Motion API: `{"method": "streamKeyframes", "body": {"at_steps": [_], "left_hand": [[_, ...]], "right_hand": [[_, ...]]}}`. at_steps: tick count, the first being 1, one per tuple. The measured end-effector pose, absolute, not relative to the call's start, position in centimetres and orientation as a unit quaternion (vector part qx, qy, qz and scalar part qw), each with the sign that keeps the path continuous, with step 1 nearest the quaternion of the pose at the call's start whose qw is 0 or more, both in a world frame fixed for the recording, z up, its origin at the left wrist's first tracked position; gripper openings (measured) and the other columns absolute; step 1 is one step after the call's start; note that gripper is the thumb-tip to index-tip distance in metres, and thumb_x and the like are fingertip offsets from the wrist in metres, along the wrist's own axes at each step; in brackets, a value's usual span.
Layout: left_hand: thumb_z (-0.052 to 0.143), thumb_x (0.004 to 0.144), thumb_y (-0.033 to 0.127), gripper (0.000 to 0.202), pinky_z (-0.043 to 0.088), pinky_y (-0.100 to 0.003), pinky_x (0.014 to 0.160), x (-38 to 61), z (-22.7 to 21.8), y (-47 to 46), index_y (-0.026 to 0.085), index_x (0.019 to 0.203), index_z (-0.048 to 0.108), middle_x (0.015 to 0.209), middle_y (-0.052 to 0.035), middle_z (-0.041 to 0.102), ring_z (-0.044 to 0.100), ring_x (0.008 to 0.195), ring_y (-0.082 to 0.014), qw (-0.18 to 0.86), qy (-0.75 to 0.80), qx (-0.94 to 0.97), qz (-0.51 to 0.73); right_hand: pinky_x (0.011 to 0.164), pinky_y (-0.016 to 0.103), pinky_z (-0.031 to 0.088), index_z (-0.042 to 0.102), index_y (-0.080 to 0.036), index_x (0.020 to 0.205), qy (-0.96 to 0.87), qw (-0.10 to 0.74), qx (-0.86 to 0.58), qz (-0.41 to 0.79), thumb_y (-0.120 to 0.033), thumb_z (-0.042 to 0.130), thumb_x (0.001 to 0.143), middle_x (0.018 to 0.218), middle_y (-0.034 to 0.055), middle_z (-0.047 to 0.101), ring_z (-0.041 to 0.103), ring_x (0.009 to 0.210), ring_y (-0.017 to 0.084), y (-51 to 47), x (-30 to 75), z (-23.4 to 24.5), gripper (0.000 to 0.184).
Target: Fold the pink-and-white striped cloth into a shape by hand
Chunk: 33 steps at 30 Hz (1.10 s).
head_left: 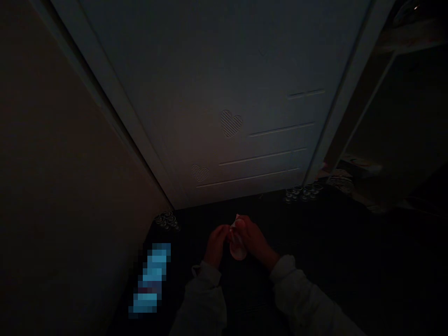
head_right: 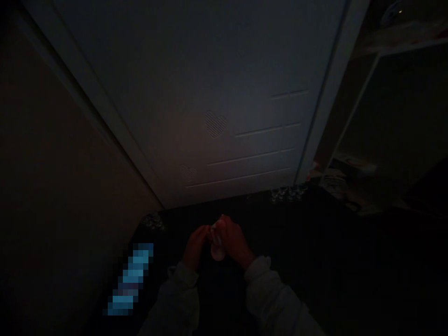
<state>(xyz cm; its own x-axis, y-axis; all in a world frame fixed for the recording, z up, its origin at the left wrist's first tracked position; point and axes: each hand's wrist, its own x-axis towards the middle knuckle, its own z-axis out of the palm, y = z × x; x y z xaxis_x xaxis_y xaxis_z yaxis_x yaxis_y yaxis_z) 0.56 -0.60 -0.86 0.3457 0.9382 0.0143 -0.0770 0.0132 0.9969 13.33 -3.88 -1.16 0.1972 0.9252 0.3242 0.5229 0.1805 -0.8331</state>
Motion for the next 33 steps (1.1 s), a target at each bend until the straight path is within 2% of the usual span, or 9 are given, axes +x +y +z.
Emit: {"method": "streamKeyframes", "body": {"at_steps": [8,18,25,33], "left_hand": [[0.056,0.068,0.043,0.031,0.036,-0.023,0.056,0.6,-0.6,-0.7,0.013,0.078,0.058,0.062,0.0008,0.051,0.045,0.057,-0.0101,0.599,0.400,0.546,0.427],[0.060,0.066,0.039,0.028,0.037,-0.022,0.057,0.7,-0.8,-0.7,0.014,0.079,0.058,0.065,0.0000,0.056,0.048,0.058,-0.0103,0.592,0.398,0.548,0.437],[0.061,0.065,0.036,0.025,0.036,-0.023,0.056,0.7,-0.9,-0.5,0.014,0.078,0.059,0.069,-0.0012,0.059,0.049,0.058,-0.0101,0.590,0.407,0.547,0.432],[0.060,0.066,0.035,0.023,0.038,-0.023,0.057,0.7,-0.8,-0.5,0.015,0.076,0.058,0.069,-0.0012,0.059,0.050,0.060,-0.0110,0.584,0.411,0.553,0.429]], "right_hand": [[0.060,0.025,0.042,0.051,-0.019,0.092,-0.561,0.507,-0.610,0.237,-0.038,0.025,0.087,0.077,0.0034,0.060,0.058,0.068,0.015,-3.8,13.3,-1.2,0.033],[0.062,0.027,0.044,0.051,-0.019,0.077,-0.490,0.581,-0.602,0.246,-0.040,0.029,0.084,0.073,0.0028,0.058,0.055,0.068,0.016,-3.1,13.7,-2.0,0.031],[0.064,0.030,0.046,0.051,-0.018,0.077,-0.438,0.604,-0.598,0.292,-0.042,0.034,0.081,0.077,0.0059,0.059,0.056,0.072,0.018,-2.7,14.3,-2.2,0.030],[0.062,0.028,0.045,0.050,-0.019,0.081,-0.425,0.625,-0.578,0.307,-0.044,0.032,0.082,0.078,0.0046,0.057,0.054,0.070,0.017,-3.2,14.1,-1.4,0.031]]}}
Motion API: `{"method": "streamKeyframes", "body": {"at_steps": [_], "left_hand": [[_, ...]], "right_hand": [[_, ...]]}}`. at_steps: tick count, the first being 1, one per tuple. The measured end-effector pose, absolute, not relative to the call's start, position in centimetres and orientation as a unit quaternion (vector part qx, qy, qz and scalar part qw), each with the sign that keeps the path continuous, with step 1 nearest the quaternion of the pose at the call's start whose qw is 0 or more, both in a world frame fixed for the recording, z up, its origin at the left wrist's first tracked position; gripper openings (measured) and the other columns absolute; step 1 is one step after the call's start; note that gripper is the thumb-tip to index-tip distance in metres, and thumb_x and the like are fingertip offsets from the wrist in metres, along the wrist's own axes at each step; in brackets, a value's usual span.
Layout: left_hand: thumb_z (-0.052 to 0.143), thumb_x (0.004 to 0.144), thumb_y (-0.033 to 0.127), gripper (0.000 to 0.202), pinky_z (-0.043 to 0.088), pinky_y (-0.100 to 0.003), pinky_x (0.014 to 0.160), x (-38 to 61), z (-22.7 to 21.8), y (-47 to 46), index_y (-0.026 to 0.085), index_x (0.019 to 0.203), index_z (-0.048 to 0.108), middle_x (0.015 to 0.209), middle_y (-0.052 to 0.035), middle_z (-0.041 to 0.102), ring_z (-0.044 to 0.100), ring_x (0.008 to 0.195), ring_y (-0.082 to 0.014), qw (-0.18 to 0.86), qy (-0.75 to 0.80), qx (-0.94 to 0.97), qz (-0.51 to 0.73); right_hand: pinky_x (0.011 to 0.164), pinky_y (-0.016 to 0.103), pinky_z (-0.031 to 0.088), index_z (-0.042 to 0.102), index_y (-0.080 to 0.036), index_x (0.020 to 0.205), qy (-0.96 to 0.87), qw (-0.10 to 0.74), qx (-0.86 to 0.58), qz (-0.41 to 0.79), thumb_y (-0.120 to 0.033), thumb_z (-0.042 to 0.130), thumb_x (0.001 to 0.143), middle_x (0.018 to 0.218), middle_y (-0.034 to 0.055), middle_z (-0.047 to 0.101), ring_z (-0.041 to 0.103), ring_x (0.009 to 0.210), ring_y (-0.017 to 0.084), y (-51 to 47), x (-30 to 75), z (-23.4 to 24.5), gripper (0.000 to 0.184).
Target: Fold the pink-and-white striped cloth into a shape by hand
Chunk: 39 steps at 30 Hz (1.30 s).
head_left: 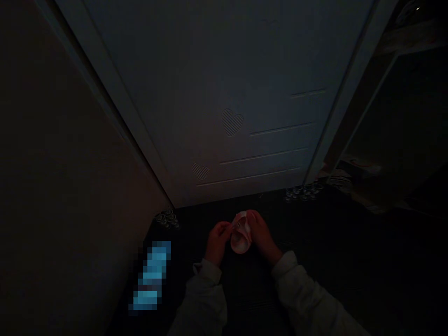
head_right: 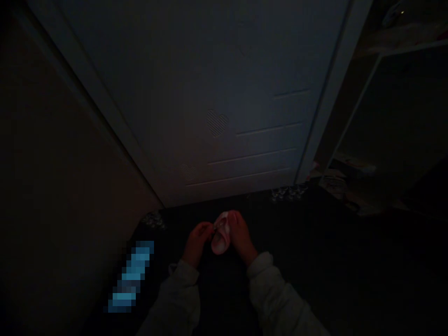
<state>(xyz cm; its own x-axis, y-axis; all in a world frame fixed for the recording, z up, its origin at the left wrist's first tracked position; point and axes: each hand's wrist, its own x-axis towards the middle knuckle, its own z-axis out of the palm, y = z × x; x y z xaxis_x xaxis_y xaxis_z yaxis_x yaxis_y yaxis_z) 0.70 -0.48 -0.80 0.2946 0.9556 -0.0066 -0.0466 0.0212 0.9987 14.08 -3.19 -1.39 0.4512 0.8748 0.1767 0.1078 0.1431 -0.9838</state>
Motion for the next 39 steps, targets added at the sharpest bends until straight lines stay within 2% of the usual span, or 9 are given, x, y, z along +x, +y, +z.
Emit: {"method": "streamKeyframes", "body": {"at_steps": [5,13,20,27,34,39], "left_hand": [[0.062,0.064,0.033,0.023,0.040,-0.024,0.060,0.7,-0.8,-0.5,0.015,0.077,0.057,0.073,-0.0022,0.060,0.053,0.064,-0.0125,0.586,0.419,0.543,0.432],[0.064,0.062,0.031,0.021,0.041,-0.024,0.063,0.8,-0.4,-0.6,0.015,0.074,0.058,0.070,-0.0006,0.061,0.054,0.064,-0.0121,0.594,0.406,0.534,0.444],[0.062,0.064,0.030,0.020,0.041,-0.024,0.063,0.7,-0.5,-0.5,0.015,0.076,0.058,0.070,-0.0002,0.060,0.054,0.065,-0.0116,0.590,0.409,0.542,0.436],[0.063,0.063,0.031,0.021,0.041,-0.023,0.062,0.7,-0.5,-0.6,0.015,0.076,0.057,0.071,-0.0008,0.061,0.054,0.066,-0.0118,0.594,0.405,0.542,0.436],[0.065,0.060,0.032,0.029,0.039,-0.022,0.053,0.7,-1.0,-0.3,0.015,0.080,0.054,0.066,-0.0001,0.060,0.053,0.056,-0.0105,0.609,0.425,0.512,0.432],[0.067,0.060,0.033,0.030,0.043,-0.025,0.062,0.7,-1.6,-0.2,0.014,0.081,0.058,0.076,-0.0044,0.063,0.058,0.068,-0.0142,0.617,0.410,0.514,0.432]], "right_hand": [[0.061,0.027,0.044,0.050,-0.018,0.081,-0.424,0.622,-0.582,0.307,-0.044,0.035,0.081,0.075,0.0033,0.056,0.053,0.069,0.016,-3.1,14.0,-1.6,0.030],[0.066,0.027,0.043,0.050,-0.019,0.089,-0.451,0.587,-0.590,0.322,-0.038,0.051,0.070,0.083,0.0026,0.059,0.056,0.074,0.017,-3.4,13.5,-1.2,0.027],[0.067,0.029,0.045,0.049,-0.019,0.095,-0.436,0.568,-0.614,0.331,-0.038,0.059,0.063,0.086,0.0039,0.059,0.057,0.076,0.019,-3.4,13.4,-0.9,0.039],[0.071,0.030,0.044,0.050,-0.018,0.094,-0.433,0.559,-0.627,0.328,-0.035,0.061,0.060,0.088,0.0042,0.059,0.056,0.080,0.020,-3.6,13.2,-0.2,0.040],[0.068,0.029,0.045,0.052,-0.018,0.091,-0.436,0.580,-0.609,0.319,-0.037,0.060,0.061,0.085,0.0039,0.059,0.057,0.077,0.019,-3.5,13.2,-0.4,0.036],[0.066,0.029,0.045,0.052,-0.018,0.090,-0.430,0.580,-0.624,0.301,-0.036,0.059,0.063,0.084,0.0038,0.059,0.056,0.075,0.019,-3.6,13.4,-0.4,0.033]]}}
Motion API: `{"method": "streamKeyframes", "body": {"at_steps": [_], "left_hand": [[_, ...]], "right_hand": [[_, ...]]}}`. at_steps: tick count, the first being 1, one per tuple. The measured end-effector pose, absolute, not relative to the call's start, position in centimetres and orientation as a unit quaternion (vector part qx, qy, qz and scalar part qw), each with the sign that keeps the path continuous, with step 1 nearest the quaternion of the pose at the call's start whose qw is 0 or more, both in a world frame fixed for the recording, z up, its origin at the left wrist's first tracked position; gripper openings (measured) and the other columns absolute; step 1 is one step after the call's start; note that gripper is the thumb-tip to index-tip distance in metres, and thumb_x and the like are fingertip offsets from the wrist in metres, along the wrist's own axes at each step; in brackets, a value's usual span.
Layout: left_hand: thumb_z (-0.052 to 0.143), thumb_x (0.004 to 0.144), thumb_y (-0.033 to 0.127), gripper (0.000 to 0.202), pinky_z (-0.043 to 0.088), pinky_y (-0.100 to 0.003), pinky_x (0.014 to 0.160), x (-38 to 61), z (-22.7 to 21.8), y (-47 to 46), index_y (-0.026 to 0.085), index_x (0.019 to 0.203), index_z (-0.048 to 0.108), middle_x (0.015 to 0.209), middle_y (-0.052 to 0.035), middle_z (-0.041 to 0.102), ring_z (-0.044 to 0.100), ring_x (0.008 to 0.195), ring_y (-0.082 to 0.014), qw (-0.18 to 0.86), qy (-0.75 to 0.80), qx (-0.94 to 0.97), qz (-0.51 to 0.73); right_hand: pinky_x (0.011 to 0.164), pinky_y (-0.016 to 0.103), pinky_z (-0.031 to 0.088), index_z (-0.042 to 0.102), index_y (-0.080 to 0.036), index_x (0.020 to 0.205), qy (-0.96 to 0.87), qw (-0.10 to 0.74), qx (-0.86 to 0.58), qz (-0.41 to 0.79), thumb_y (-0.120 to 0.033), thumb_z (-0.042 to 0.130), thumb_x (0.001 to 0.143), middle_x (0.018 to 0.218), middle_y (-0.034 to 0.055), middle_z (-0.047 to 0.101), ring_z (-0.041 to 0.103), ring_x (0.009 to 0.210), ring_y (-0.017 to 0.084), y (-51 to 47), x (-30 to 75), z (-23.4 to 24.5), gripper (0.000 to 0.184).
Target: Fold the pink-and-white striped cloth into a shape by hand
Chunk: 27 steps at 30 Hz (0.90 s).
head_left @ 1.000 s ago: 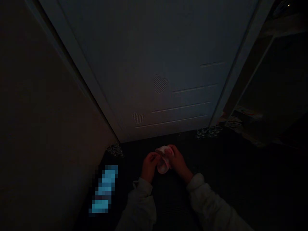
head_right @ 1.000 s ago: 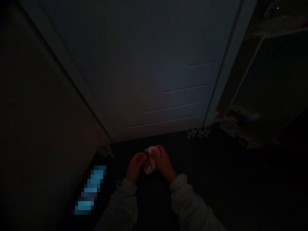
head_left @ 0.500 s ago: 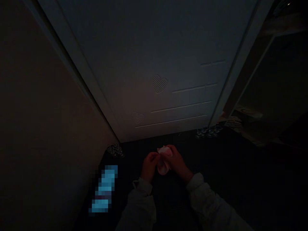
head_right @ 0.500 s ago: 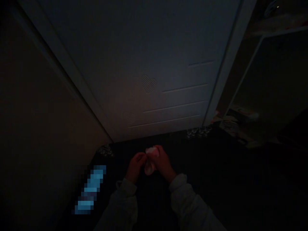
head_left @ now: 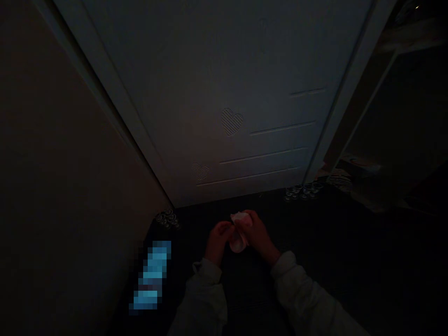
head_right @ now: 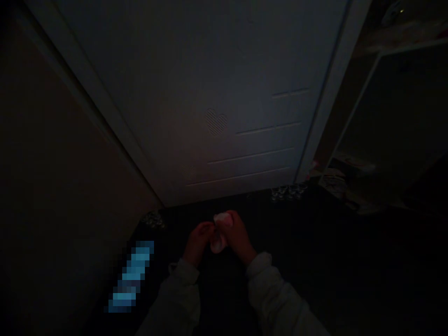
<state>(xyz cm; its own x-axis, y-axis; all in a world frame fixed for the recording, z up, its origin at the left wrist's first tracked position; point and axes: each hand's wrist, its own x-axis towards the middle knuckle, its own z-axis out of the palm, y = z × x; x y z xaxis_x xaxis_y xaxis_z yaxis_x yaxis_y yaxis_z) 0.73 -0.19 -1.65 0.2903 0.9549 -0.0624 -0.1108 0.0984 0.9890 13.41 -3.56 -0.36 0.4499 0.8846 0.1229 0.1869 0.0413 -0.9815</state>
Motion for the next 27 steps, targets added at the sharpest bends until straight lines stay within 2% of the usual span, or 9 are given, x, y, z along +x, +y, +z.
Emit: {"method": "streamKeyframes", "body": {"at_steps": [3,6,16,21,27], "left_hand": [[0.067,0.060,0.031,0.034,0.044,-0.028,0.072,0.7,-1.9,-0.2,0.014,0.088,0.061,0.089,-0.0079,0.064,0.059,0.081,-0.0181,0.623,0.396,0.513,0.439],[0.068,0.059,0.029,0.038,0.043,-0.031,0.077,0.6,-2.0,-0.2,0.015,0.094,0.062,0.095,-0.0092,0.063,0.058,0.087,-0.0199,0.630,0.392,0.508,0.438],[0.069,0.057,0.027,0.036,0.043,-0.032,0.079,0.5,-1.0,-0.2,0.016,0.090,0.064,0.089,-0.0065,0.065,0.059,0.086,-0.0195,0.606,0.421,0.516,0.434],[0.068,0.058,0.026,0.035,0.044,-0.032,0.078,0.5,-1.0,-0.2,0.016,0.091,0.063,0.090,-0.0067,0.065,0.059,0.086,-0.0191,0.613,0.414,0.514,0.434],[0.069,0.057,0.024,0.034,0.043,-0.032,0.078,0.6,-0.9,-0.4,0.016,0.089,0.063,0.086,-0.0059,0.066,0.059,0.083,-0.0185,0.614,0.408,0.523,0.428]], "right_hand": [[0.067,0.029,0.045,0.051,-0.018,0.091,-0.427,0.586,-0.618,0.303,-0.036,0.057,0.064,0.085,0.0043,0.059,0.056,0.076,0.019,-3.5,13.6,-0.4,0.033],[0.068,0.029,0.045,0.051,-0.017,0.091,-0.425,0.590,-0.615,0.306,-0.036,0.057,0.065,0.086,0.0048,0.058,0.056,0.077,0.019,-3.5,13.6,-0.5,0.032],[0.072,0.030,0.045,0.051,-0.018,0.096,-0.433,0.616,-0.578,0.314,-0.044,0.039,0.077,0.091,0.0060,0.059,0.055,0.083,0.019,-2.9,14.2,-2.1,0.034],[0.078,0.032,0.043,0.050,-0.017,0.101,-0.455,0.595,-0.598,0.287,-0.038,0.045,0.074,0.097,0.0076,0.058,0.055,0.088,0.020,-3.0,14.2,-1.9,0.034],[0.077,0.033,0.043,0.050,-0.016,0.102,-0.450,0.579,-0.615,0.290,-0.036,0.052,0.068,0.099,0.0077,0.057,0.055,0.088,0.020,-3.0,14.2,-1.7,0.039]]}}
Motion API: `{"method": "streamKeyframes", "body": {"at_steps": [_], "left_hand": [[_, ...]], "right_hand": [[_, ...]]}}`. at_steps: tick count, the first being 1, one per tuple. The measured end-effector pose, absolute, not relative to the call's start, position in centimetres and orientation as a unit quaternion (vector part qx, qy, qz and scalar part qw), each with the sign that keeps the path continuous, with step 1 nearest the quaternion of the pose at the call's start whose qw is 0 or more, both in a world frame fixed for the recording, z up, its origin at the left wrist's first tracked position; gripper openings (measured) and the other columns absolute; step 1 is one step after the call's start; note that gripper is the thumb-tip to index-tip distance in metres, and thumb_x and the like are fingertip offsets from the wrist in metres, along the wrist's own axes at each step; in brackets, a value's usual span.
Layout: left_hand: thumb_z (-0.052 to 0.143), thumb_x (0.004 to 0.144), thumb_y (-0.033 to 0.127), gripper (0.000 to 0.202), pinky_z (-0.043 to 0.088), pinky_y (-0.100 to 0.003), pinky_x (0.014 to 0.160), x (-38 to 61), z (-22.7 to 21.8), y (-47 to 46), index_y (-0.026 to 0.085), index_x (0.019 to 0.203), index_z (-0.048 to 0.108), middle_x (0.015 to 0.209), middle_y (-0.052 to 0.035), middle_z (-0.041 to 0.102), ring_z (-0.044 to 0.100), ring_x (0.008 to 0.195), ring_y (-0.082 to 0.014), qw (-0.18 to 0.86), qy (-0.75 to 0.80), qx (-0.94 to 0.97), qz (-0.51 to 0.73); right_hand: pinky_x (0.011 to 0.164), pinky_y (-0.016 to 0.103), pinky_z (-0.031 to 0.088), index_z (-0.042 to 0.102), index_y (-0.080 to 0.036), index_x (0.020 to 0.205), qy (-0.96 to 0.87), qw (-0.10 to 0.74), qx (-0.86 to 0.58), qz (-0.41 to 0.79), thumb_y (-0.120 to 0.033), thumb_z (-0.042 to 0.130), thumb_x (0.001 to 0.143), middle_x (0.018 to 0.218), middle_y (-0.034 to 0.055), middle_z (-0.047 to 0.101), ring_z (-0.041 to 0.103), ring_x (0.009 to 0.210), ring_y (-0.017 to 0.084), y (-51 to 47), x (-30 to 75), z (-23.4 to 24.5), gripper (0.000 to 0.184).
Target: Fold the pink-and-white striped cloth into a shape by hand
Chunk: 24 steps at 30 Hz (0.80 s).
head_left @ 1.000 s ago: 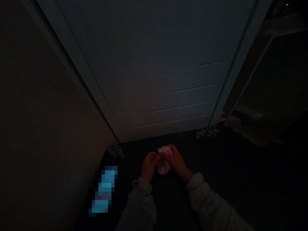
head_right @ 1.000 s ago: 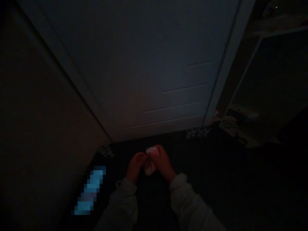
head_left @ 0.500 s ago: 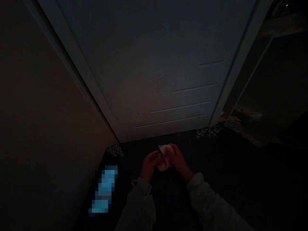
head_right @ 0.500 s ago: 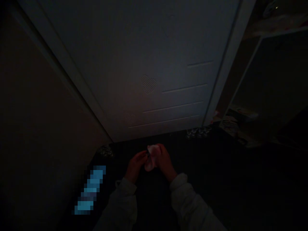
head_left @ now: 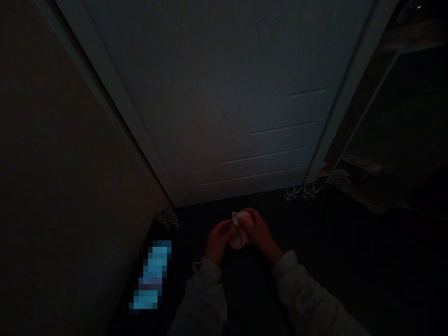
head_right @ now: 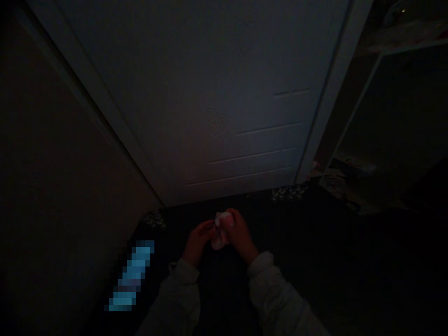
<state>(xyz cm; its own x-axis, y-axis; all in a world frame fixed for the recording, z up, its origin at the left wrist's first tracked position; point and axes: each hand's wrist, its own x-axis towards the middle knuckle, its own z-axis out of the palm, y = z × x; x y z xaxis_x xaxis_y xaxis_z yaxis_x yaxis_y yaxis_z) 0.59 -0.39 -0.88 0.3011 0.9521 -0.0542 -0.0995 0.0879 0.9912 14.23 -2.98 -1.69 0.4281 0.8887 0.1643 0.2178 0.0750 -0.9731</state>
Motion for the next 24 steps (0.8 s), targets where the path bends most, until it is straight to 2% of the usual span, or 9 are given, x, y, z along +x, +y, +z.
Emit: {"method": "streamKeyframes", "body": {"at_steps": [12,24], "left_hand": [[0.071,0.054,0.023,0.041,0.045,-0.028,0.070,0.73,-1.56,-0.23,0.014,0.092,0.057,0.078,-0.0044,0.063,0.059,0.074,-0.0158,0.605,0.404,0.520,0.448],[0.072,0.052,0.023,0.032,0.045,-0.029,0.070,0.87,-1.24,-0.22,0.015,0.080,0.059,0.075,-0.0033,0.063,0.059,0.073,-0.0156,0.593,0.418,0.530,0.440]], "right_hand": [[0.079,0.034,0.042,0.050,-0.017,0.101,-0.485,0.571,-0.616,0.244,-0.032,0.055,0.065,0.099,0.0074,0.056,0.054,0.090,0.020,-2.86,14.14,-2.13,0.039],[0.084,0.035,0.039,0.051,-0.018,0.102,-0.502,0.567,-0.611,0.229,-0.035,0.058,0.064,0.102,0.0070,0.054,0.051,0.095,0.020,-2.83,14.21,-2.39,0.042]]}}
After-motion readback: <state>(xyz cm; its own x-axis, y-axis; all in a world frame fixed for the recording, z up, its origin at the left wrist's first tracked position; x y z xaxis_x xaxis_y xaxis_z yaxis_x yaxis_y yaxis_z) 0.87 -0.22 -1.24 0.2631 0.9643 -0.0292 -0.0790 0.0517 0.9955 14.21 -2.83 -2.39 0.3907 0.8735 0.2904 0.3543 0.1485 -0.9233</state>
